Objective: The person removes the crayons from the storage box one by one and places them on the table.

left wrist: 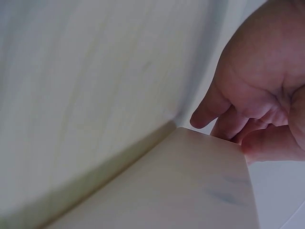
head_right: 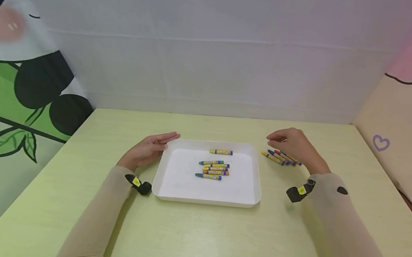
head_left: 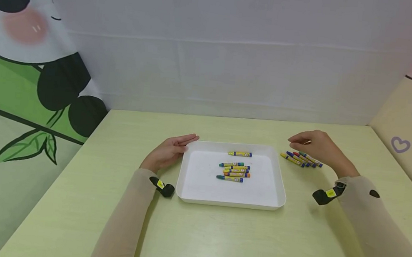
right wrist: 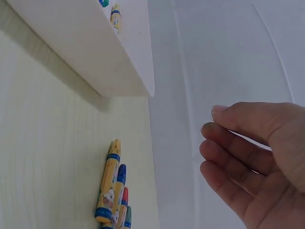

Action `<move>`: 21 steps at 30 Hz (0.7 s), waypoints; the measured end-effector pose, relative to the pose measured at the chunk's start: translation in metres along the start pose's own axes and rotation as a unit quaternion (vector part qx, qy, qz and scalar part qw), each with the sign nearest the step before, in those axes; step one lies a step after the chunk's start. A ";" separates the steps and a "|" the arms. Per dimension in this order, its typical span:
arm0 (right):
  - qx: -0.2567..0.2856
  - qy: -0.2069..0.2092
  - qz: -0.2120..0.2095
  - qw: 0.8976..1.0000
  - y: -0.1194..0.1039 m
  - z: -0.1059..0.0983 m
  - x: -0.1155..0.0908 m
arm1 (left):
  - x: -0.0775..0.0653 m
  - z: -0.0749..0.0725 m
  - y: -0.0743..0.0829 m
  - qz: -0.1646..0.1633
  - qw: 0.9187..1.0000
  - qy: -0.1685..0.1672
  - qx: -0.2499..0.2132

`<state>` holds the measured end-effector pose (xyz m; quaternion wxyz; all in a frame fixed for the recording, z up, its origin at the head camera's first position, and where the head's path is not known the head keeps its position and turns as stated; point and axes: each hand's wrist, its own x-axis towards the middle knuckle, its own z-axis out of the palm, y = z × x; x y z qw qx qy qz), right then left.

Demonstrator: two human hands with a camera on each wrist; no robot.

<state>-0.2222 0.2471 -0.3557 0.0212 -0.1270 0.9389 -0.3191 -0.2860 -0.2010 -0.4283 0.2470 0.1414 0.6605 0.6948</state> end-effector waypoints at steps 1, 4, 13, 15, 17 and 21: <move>0.004 -0.002 0.000 1.000 -0.003 0.001 0.002 | 0.000 0.000 0.000 0.000 1.000 0.000 0.000; 0.009 -0.011 -0.001 1.000 -0.011 0.004 0.008 | 0.000 0.000 0.000 -0.001 1.000 0.001 0.001; 0.011 -0.028 -0.016 0.999 -0.027 0.024 0.028 | 0.001 0.000 -0.001 -0.001 1.000 0.001 0.003; 0.009 -0.030 -0.019 0.999 -0.030 0.029 0.031 | 0.002 0.000 -0.001 0.001 1.000 0.000 0.002; 0.007 -0.034 -0.019 0.999 -0.034 0.034 0.034 | 0.002 0.000 -0.002 0.001 1.000 -0.001 0.001; 0.002 -0.049 -0.017 0.999 -0.040 0.044 0.039 | 0.002 0.000 -0.002 0.001 1.000 0.000 0.000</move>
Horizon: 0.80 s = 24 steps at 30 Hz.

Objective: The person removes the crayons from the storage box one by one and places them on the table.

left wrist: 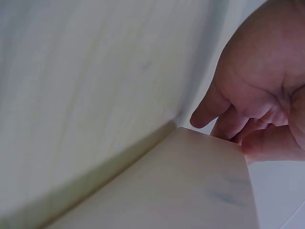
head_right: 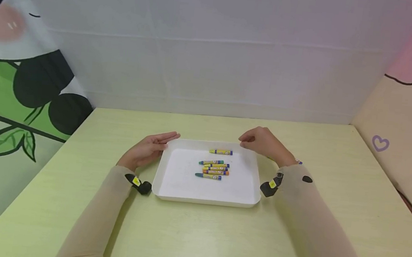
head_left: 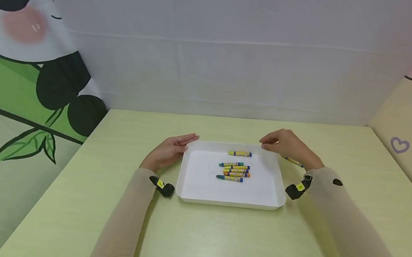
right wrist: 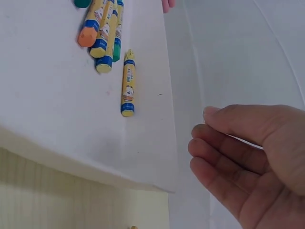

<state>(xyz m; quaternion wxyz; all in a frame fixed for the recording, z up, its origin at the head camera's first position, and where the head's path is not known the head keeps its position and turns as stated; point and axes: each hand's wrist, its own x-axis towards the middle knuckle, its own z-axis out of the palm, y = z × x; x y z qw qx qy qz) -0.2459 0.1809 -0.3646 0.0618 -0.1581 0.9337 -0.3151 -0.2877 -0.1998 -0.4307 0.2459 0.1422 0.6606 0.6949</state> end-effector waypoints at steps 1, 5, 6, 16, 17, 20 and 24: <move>-0.003 -0.004 -0.004 1.000 0.000 0.002 0.001 | 0.000 0.000 0.000 0.000 1.000 0.000 -0.001; -0.011 -0.026 -0.013 1.000 0.000 0.011 0.007 | 0.001 0.000 0.000 0.000 1.000 0.001 -0.001; -0.014 -0.030 -0.016 0.999 0.000 0.013 0.008 | 0.001 0.000 0.000 0.000 1.000 0.001 -0.002; -0.027 -0.073 -0.020 0.997 -0.005 0.027 0.018 | -0.002 0.000 0.000 -0.001 1.000 0.001 0.001; -0.032 -0.077 -0.022 0.996 -0.006 0.029 0.018 | -0.002 -0.001 0.000 0.000 1.000 0.001 0.002; -0.039 -0.083 -0.013 0.996 -0.008 0.034 0.018 | -0.004 -0.002 -0.001 -0.001 1.000 -0.002 0.002; -0.047 -0.088 -0.011 0.995 -0.009 0.039 0.017 | -0.007 -0.003 -0.002 0.000 1.000 -0.006 0.002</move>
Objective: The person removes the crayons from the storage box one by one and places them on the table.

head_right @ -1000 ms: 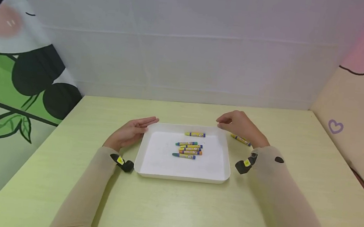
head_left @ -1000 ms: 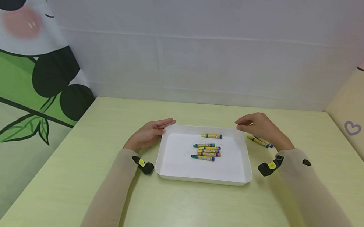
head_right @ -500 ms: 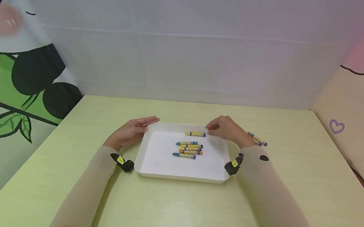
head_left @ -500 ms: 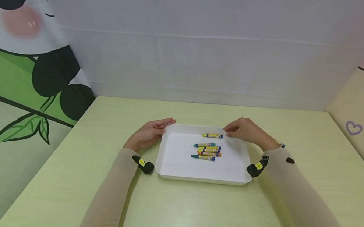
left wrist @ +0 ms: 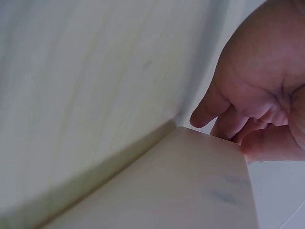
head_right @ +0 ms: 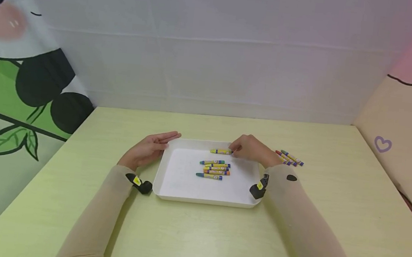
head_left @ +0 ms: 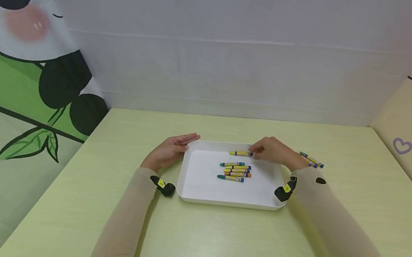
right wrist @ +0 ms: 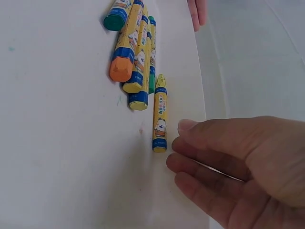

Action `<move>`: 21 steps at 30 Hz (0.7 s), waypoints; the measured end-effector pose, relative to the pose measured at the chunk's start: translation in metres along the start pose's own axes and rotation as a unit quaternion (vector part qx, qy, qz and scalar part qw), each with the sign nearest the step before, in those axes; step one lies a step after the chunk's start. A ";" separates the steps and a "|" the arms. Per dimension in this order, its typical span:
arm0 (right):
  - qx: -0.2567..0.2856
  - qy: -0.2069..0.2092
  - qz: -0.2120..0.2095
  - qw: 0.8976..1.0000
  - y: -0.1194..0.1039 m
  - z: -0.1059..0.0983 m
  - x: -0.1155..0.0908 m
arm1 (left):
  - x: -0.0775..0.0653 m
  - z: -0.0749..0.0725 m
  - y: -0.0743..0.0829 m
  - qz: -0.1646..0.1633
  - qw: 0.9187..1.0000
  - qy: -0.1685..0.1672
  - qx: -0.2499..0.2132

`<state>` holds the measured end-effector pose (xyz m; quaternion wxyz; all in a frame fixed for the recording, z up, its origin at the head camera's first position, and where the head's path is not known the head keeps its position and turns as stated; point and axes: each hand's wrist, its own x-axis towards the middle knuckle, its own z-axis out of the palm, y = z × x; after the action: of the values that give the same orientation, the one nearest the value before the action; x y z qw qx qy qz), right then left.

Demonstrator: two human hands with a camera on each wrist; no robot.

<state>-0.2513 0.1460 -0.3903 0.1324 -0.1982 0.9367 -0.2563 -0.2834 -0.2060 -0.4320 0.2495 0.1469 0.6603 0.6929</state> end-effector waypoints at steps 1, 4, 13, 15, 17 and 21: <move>-0.001 -0.002 0.002 1.000 0.000 0.000 0.000 | 0.000 0.000 0.000 -0.001 1.000 0.001 -0.001; -0.002 -0.011 0.006 1.000 -0.003 -0.001 -0.002 | -0.001 0.000 0.001 -0.003 1.000 0.003 -0.006; -0.029 -0.016 -0.013 0.999 -0.006 0.002 0.000 | -0.002 0.001 0.002 -0.008 1.000 0.006 -0.008; -0.032 -0.017 -0.017 0.999 -0.006 0.004 0.001 | -0.002 0.001 0.002 -0.007 1.000 0.003 -0.008; -0.032 -0.020 -0.014 0.999 -0.006 0.007 0.002 | -0.002 0.001 0.002 -0.007 1.000 0.002 -0.008; -0.032 -0.028 -0.009 0.999 -0.005 0.011 0.004 | -0.003 0.001 0.002 -0.008 1.000 0.002 -0.006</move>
<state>-0.2494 0.1355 -0.3969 0.1494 -0.2179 0.9386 -0.2219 -0.2809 -0.2062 -0.4298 0.2542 0.1385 0.6580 0.6952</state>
